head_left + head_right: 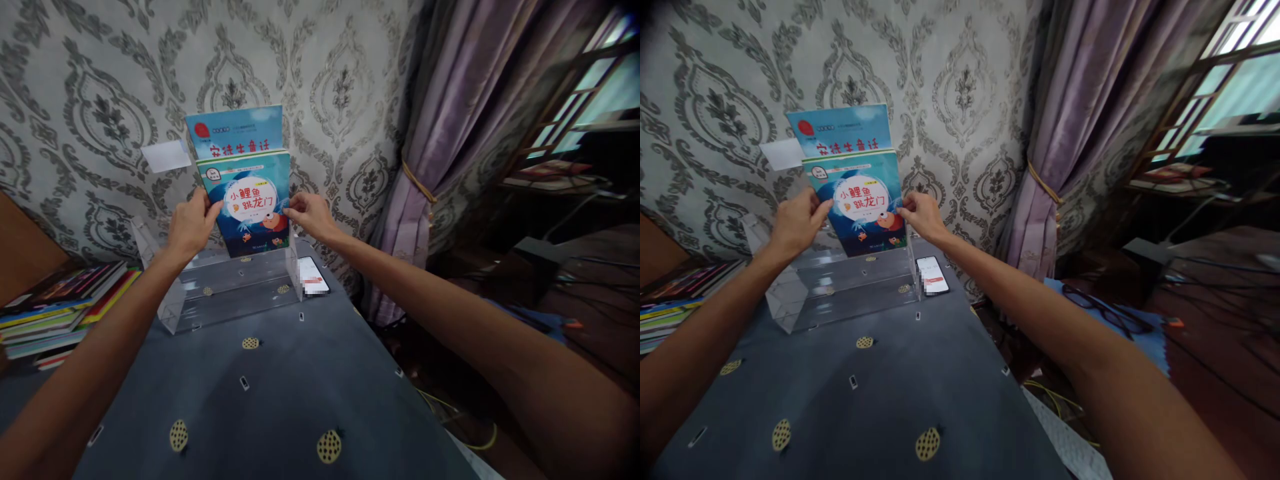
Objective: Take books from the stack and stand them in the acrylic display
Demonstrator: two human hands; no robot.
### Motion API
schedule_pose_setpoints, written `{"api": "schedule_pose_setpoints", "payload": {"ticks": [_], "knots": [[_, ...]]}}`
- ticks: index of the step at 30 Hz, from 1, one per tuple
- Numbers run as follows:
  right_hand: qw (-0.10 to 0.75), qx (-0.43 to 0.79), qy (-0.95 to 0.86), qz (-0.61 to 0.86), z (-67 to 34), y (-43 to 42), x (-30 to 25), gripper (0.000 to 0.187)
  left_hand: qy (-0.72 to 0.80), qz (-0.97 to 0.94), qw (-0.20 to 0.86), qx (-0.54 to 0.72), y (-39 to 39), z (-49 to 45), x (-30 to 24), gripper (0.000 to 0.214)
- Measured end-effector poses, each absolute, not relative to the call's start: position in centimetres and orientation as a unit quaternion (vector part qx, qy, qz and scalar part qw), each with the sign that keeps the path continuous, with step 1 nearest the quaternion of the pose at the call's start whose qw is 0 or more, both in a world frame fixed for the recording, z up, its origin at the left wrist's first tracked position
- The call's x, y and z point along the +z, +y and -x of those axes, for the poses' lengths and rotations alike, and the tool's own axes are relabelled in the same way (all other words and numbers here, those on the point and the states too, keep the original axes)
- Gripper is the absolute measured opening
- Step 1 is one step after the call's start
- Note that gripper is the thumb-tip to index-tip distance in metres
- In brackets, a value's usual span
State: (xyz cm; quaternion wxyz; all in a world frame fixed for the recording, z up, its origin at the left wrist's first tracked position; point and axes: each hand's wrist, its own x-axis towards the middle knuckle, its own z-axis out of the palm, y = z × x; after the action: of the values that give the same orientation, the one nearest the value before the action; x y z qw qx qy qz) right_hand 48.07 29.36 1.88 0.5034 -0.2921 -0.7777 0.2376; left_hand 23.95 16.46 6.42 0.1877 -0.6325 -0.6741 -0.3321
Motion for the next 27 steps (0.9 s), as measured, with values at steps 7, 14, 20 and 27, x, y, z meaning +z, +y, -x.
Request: {"api": "schedule_pose_setpoints", "payload": {"ticks": [7, 14, 20, 27], "knots": [[0.526, 0.208, -0.760, 0.320, -48.2, 28.5, 1.1, 0.008, -0.701, 0.592, 0.216, -0.335, 16.3, -24.6, 5.3, 0.028], [0.531, 0.260, -0.740, 0.320, -47.6, 29.1, -0.1, 0.028, -0.715, 0.602, 0.176, -0.309, 16.2, -24.5, 4.3, 0.035], [0.534, 0.268, -0.725, 0.341, -47.1, 29.1, -0.5, 0.028, -0.734, 0.596, 0.184, -0.270, 16.2, -25.1, 4.0, 0.039], [0.524, 0.298, -0.718, 0.347, -47.1, 28.6, -0.2, 0.029, -0.749, 0.587, 0.192, -0.241, 16.1, -25.8, 4.4, 0.040]]}}
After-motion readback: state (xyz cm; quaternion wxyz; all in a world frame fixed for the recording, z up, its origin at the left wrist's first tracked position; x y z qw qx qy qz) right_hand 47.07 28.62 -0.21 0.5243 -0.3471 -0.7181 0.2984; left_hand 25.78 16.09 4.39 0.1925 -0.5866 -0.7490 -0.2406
